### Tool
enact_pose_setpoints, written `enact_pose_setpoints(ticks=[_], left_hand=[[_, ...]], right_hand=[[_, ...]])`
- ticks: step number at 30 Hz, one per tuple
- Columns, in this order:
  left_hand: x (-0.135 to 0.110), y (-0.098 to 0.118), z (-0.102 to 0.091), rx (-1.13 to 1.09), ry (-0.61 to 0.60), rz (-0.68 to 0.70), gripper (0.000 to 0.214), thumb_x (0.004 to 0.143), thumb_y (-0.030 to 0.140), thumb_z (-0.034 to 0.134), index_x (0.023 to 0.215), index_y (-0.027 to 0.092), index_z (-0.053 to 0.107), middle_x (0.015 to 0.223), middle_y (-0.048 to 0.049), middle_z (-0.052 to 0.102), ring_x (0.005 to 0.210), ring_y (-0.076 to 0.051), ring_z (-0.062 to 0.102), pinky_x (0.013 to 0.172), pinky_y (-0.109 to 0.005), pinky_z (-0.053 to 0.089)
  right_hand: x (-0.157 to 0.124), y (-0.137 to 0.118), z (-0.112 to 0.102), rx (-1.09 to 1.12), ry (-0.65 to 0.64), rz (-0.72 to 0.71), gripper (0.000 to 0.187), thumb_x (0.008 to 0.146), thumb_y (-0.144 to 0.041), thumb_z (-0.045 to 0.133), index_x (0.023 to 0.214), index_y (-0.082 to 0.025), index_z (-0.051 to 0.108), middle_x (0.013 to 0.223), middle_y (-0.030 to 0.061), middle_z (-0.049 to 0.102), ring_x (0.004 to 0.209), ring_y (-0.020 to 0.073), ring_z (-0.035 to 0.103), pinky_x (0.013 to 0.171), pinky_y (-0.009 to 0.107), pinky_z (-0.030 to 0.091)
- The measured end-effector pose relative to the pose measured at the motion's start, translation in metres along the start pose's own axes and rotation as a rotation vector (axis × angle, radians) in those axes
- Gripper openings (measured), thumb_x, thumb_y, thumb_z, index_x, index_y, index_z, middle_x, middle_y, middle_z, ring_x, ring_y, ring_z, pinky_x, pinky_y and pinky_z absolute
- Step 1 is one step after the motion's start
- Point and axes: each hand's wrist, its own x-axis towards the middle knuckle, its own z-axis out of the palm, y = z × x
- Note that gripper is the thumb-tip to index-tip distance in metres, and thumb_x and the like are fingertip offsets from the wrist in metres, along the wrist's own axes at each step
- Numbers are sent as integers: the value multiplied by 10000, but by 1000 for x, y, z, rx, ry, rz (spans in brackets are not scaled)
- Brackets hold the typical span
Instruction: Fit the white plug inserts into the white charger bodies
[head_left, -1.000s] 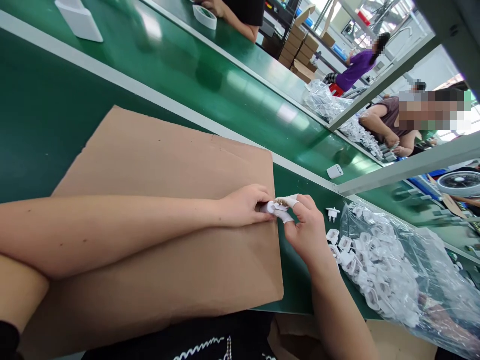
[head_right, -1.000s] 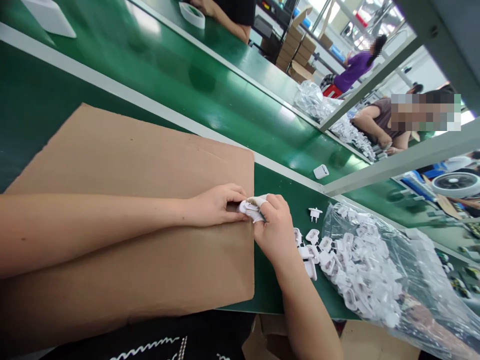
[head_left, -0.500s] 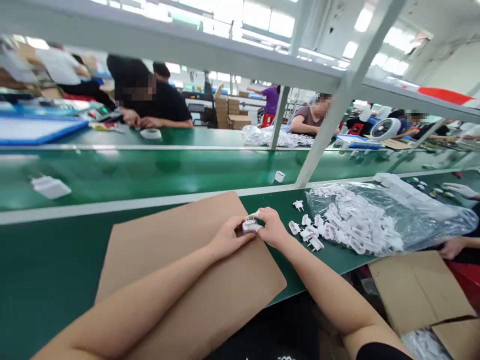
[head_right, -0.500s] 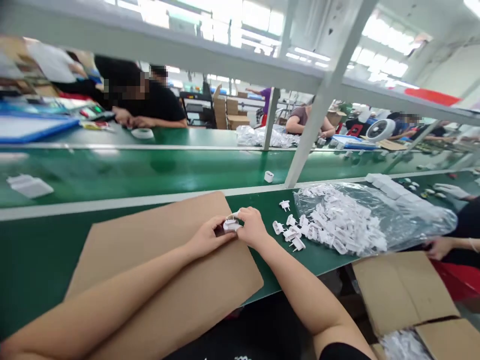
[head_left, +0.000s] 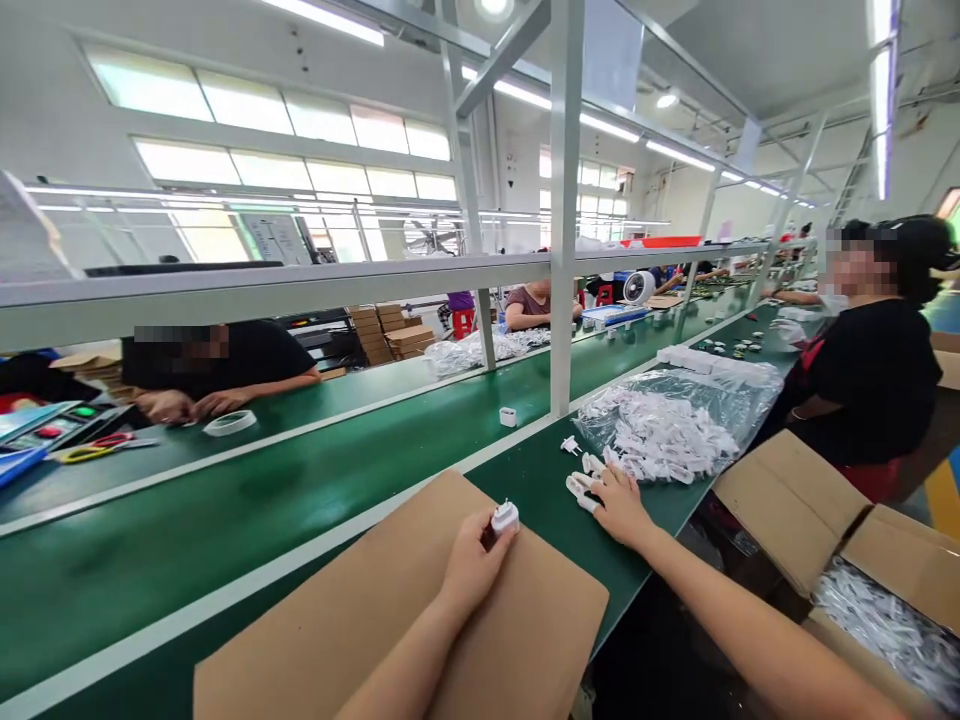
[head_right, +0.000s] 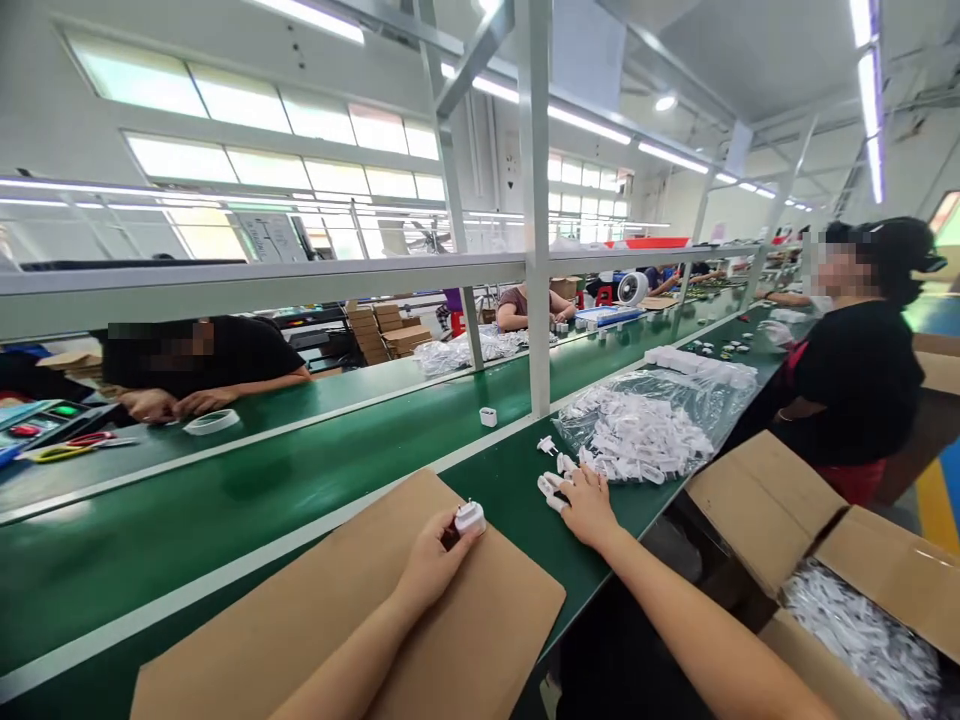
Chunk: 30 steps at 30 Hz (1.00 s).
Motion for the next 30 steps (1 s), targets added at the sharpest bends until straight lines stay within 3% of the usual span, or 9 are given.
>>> enact_pose_setpoints(ticks=[2,7,11,14,18,22,26,30], left_hand=[[-1,0,-2,13,-22,11,392,912,542,613,1165,255,701,1129,-101,716,1034,-306,658,923,-475,535],[-2,0,-5,36,-34,28,365,911,546,598,1138,277,693,1153,-108,715,1098,-336,651,960,-517,535],[-3,5,-6,26,-26,28,373,908,536,615,1119,240,703,1132,-112,723,1057,-313,660,954,-485,534],[-7,11,-6,-1,-14,-11,386,894,531,639,1104,216,717,1143,-109,729,1032,-289,671,959,-458,535],[0,15,-10,-115,17,-187,498,832,553,683,1165,184,713,1134,-100,756,992,-269,697,931,-418,550],[42,7,-33,-67,176,-272,556,753,538,718,1161,161,716,1064,-90,780,922,-258,700,884,-380,555],[101,-19,-75,243,394,-350,469,760,467,671,1106,153,713,1051,-103,769,970,-285,696,879,-368,535],[148,-58,-112,520,434,-443,413,766,444,631,1067,169,697,1017,-143,753,1020,-365,681,865,-429,529]], right_hand=[[16,0,1,-2,36,34,476,917,-156,509,1329,-291,706,1487,108,582,1476,314,382,1163,519,286],[25,-6,1,-28,156,128,547,906,-126,494,1424,-237,628,1555,152,520,1494,348,346,1190,575,207],[15,-5,0,-37,307,23,397,917,-110,479,1236,-175,705,1434,168,624,1484,324,384,1248,562,137],[14,-1,1,57,348,-84,322,920,-107,454,1122,-139,702,1251,195,701,1416,328,465,1231,551,240],[20,0,8,301,368,-240,331,953,-151,414,1194,-123,640,1236,211,683,1197,313,613,1050,493,478],[20,-9,14,490,287,-323,318,1025,-283,442,1260,-146,606,1172,166,664,1031,275,665,904,424,554],[18,-15,15,588,160,-396,247,1017,-255,523,1207,-181,662,1077,105,628,943,226,674,882,370,574],[15,-15,16,683,141,-368,276,981,-168,580,1225,-235,689,1073,79,614,975,220,664,919,368,575]])
